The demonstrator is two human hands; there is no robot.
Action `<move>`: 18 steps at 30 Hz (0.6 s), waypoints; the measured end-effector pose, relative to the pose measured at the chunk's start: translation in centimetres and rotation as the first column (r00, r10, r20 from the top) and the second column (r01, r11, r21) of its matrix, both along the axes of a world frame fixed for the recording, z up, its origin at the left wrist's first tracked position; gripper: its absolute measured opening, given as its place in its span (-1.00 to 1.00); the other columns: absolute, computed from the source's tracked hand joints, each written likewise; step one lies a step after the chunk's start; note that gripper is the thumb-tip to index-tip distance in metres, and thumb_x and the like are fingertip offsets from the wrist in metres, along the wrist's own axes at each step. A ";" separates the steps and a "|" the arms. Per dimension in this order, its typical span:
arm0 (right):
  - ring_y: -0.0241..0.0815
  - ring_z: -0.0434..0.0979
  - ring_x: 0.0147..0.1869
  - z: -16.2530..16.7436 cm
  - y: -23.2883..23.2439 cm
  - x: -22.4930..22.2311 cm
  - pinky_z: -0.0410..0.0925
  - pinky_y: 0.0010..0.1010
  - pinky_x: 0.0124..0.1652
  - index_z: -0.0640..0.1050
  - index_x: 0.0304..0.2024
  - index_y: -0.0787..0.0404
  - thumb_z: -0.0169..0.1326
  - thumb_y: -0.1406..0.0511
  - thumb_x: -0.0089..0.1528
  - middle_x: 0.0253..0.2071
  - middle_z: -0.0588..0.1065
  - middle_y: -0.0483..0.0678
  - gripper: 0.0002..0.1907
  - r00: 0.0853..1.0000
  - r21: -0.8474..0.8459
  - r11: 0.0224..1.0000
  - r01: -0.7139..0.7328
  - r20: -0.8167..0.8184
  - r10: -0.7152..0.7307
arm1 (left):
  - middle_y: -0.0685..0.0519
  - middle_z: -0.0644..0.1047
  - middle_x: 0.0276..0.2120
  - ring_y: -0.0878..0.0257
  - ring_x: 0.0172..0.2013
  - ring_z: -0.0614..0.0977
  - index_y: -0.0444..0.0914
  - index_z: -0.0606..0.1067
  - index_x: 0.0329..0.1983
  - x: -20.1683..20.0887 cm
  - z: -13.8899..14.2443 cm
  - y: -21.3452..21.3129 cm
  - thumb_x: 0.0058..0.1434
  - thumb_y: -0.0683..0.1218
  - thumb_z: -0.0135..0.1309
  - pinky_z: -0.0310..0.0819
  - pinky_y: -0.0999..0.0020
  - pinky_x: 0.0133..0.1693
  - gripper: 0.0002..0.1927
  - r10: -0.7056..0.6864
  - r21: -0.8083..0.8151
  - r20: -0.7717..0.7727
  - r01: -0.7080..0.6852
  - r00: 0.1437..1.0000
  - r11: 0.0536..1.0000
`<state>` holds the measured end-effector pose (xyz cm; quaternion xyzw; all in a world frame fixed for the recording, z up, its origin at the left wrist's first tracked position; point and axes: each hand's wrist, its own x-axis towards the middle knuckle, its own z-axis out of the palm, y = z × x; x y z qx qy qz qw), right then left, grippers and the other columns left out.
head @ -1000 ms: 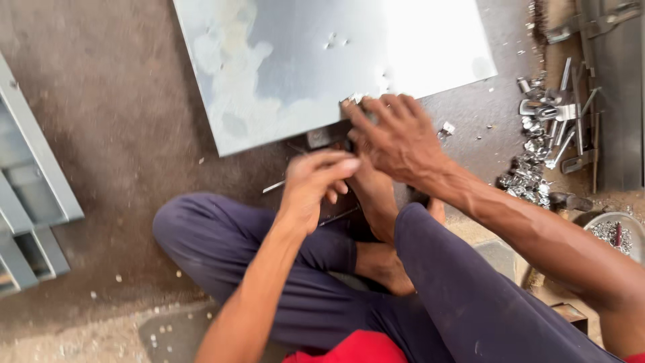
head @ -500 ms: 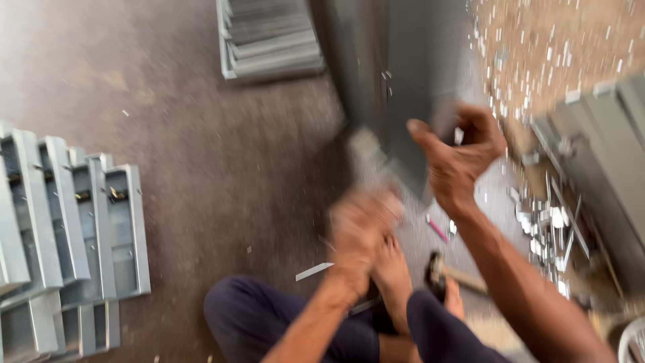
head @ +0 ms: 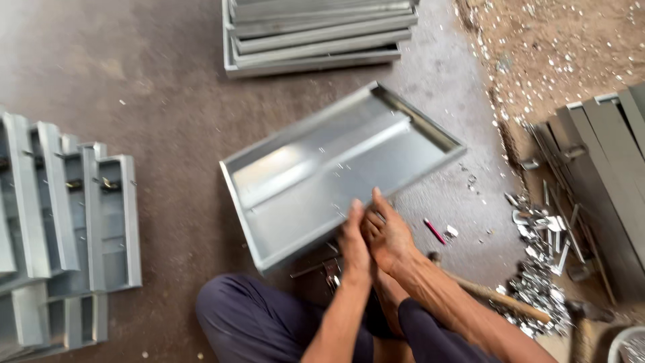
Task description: The person sits on the floor and uses a hammer and punch to drive rivets into a metal sheet, securing a latch mechanism. They then attach the sheet to a metal box frame and continue hammering rivets to complete the assembly.
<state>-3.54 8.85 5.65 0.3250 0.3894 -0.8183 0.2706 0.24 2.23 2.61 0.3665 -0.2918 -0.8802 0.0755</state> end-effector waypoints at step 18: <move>0.10 0.64 -0.16 -1.7 -4.5 -7.0 0.42 -0.06 -0.14 0.32 0.20 0.47 -0.06 -0.40 0.15 -0.27 0.57 0.22 0.10 0.425 0.941 -0.320 -0.109 0.335 0.841 | 0.05 0.49 -0.41 0.26 -0.42 0.53 -0.14 0.48 -0.15 -6.1 -0.4 -13.3 0.18 0.08 0.19 0.44 0.35 -0.40 -0.71 -0.100 0.203 -0.156 0.131 0.983 0.970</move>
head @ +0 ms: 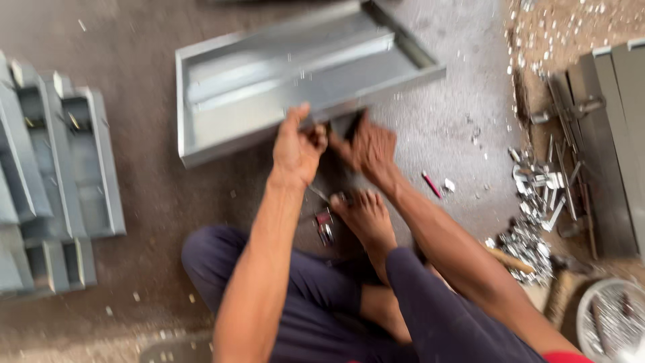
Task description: The person sits on the floor and uses a hammer and punch to drive rivets into a metal sheet, securing a latch mechanism. They then attach the sheet to a metal box frame and continue hammering rivets to complete the assembly.
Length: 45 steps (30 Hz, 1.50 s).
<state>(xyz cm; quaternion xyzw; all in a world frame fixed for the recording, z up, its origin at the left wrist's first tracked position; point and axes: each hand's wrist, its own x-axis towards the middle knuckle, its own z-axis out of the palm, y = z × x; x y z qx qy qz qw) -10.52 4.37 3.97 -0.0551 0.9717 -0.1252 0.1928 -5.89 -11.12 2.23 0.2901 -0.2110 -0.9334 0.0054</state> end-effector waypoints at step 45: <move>-0.30 0.35 -0.57 2.5 19.7 15.5 0.24 -0.33 -0.55 0.53 0.03 0.31 0.00 0.13 0.36 -0.54 0.43 -0.14 -0.61 0.987 -0.544 0.836 0.071 0.159 0.019 | -0.05 0.60 -0.10 0.08 -0.02 0.62 -0.35 0.53 0.04 8.2 -5.5 7.5 0.03 -0.29 0.42 0.53 0.19 0.05 -0.51 0.136 -0.442 -0.013 -0.128 0.991 0.888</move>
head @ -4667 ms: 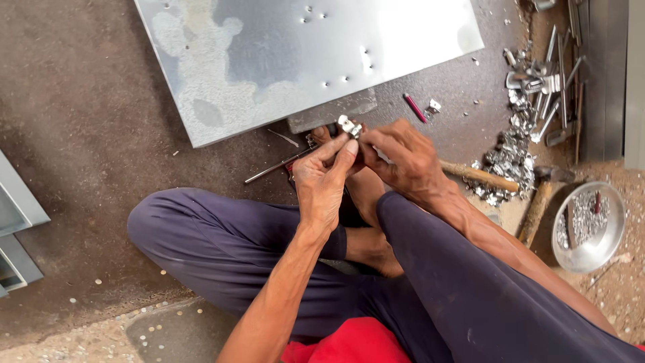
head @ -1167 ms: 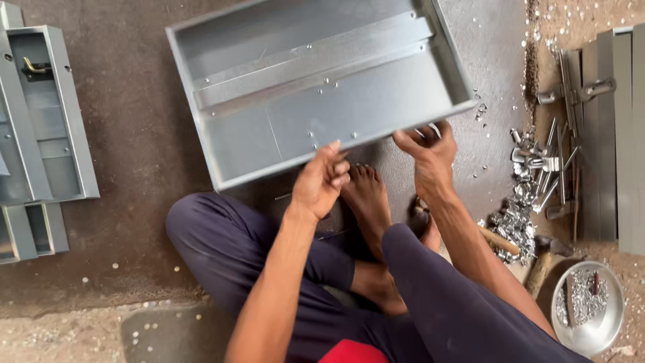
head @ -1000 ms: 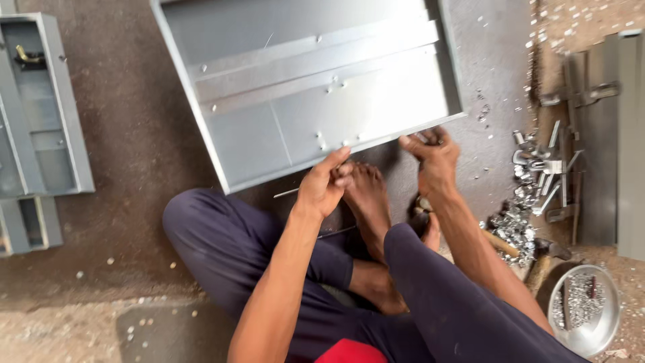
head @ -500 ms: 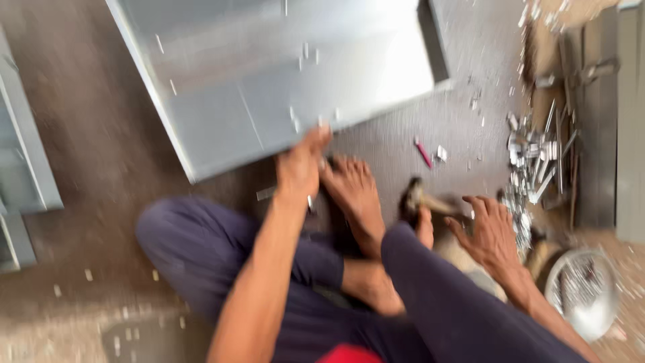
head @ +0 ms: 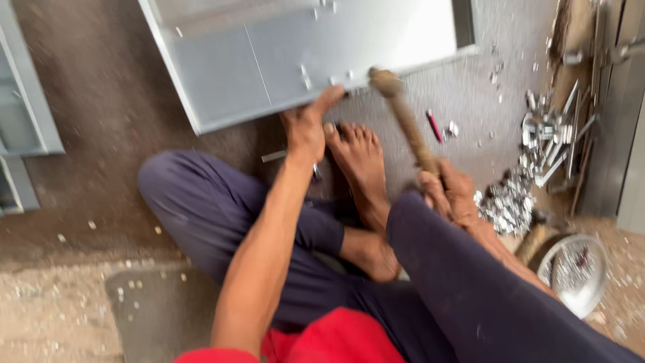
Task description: The person sits on the floor and uses a hammer and punch to drive rivets into a metal sheet, securing a latch mechanism. They then attach the sheet to a metal box frame and continue hammering rivets to complete the assembly.
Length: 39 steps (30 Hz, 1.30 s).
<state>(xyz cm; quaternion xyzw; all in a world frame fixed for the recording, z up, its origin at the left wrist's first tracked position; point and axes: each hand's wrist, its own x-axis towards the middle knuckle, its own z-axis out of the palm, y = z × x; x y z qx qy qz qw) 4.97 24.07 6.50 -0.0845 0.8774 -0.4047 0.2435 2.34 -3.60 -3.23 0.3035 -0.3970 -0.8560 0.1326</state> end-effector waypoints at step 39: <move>-0.25 0.56 -0.18 -3.6 -4.5 -15.2 0.47 -0.41 -0.20 0.56 -0.05 0.33 0.56 0.20 0.16 -0.22 0.53 -0.05 -0.49 0.744 -0.040 0.999 -0.031 -0.669 -0.004 | 0.06 0.55 -0.30 0.19 -0.30 0.61 -0.23 0.51 -0.15 -2.7 2.5 0.6 0.22 -0.16 0.25 0.38 0.36 -0.40 -0.81 -0.198 0.456 0.001 0.176 0.980 0.873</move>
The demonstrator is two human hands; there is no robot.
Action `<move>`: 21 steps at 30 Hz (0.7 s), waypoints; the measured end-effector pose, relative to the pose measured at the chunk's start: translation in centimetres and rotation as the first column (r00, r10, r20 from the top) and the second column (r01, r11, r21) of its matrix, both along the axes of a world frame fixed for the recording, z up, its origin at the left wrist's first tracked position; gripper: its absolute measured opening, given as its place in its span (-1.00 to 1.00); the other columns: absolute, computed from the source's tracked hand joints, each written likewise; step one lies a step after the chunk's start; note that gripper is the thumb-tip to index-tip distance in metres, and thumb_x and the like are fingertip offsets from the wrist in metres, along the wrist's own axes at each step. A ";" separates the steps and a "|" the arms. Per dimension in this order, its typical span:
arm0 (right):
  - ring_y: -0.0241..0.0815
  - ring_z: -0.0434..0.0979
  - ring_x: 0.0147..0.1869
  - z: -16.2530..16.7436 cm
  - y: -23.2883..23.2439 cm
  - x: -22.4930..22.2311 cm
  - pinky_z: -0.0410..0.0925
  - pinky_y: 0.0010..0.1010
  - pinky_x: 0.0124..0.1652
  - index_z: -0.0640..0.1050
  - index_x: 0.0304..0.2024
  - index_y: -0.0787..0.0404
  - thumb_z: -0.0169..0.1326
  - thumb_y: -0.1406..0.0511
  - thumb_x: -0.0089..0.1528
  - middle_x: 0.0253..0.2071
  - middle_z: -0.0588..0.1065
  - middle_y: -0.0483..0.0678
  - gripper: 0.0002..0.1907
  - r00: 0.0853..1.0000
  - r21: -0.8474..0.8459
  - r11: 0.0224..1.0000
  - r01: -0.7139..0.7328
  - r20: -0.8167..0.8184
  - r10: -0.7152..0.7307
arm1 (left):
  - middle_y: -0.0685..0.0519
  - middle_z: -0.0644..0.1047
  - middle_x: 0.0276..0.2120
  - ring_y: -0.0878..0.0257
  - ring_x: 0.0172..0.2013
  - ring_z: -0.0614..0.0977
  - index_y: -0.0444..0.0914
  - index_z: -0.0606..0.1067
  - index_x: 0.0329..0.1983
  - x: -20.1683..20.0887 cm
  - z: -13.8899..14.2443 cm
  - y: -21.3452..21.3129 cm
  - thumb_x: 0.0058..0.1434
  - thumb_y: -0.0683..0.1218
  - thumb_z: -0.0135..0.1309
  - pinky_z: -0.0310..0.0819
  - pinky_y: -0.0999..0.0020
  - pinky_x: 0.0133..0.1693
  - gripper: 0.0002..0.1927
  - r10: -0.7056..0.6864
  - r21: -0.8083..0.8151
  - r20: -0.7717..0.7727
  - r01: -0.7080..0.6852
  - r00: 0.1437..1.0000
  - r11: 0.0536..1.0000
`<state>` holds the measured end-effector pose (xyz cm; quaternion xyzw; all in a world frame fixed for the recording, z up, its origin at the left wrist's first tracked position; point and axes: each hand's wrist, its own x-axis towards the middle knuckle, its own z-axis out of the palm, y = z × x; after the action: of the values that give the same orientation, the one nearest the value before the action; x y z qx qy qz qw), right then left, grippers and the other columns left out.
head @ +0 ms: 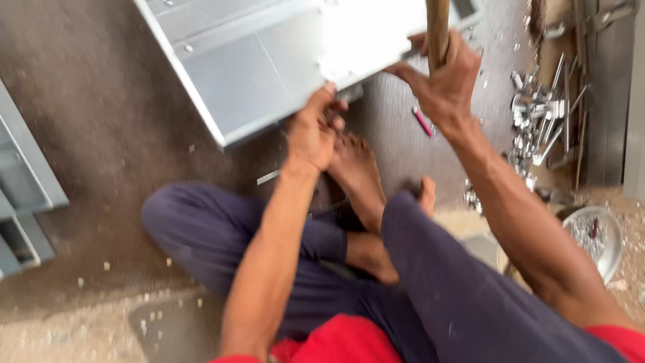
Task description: The person sits on the floor and uses a hammer and punch to drive rivets into a metal sheet, securing a latch mechanism. They then attach the sheet to a metal box frame and continue hammering rivets to complete the assembly.
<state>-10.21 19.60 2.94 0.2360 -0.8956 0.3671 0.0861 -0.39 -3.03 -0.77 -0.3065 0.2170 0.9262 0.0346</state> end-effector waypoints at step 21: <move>-0.38 0.28 -0.63 2.4 4.2 12.0 0.18 -0.46 -0.59 0.41 0.33 0.29 -0.18 0.10 0.42 -0.61 0.30 -0.18 -0.45 0.825 -0.021 0.999 0.049 0.564 -0.028 | -0.06 0.64 -0.23 0.15 -0.21 0.64 -0.35 0.62 -0.15 0.2 -2.1 -0.2 -0.06 -0.19 0.47 0.56 0.24 -0.05 -0.60 0.057 -0.505 -0.046 -0.072 0.997 0.860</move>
<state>1.80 23.77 5.37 0.0975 -0.8792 0.4340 -0.1707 -0.20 -3.21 -2.85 -0.2981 0.4423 0.8419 -0.0812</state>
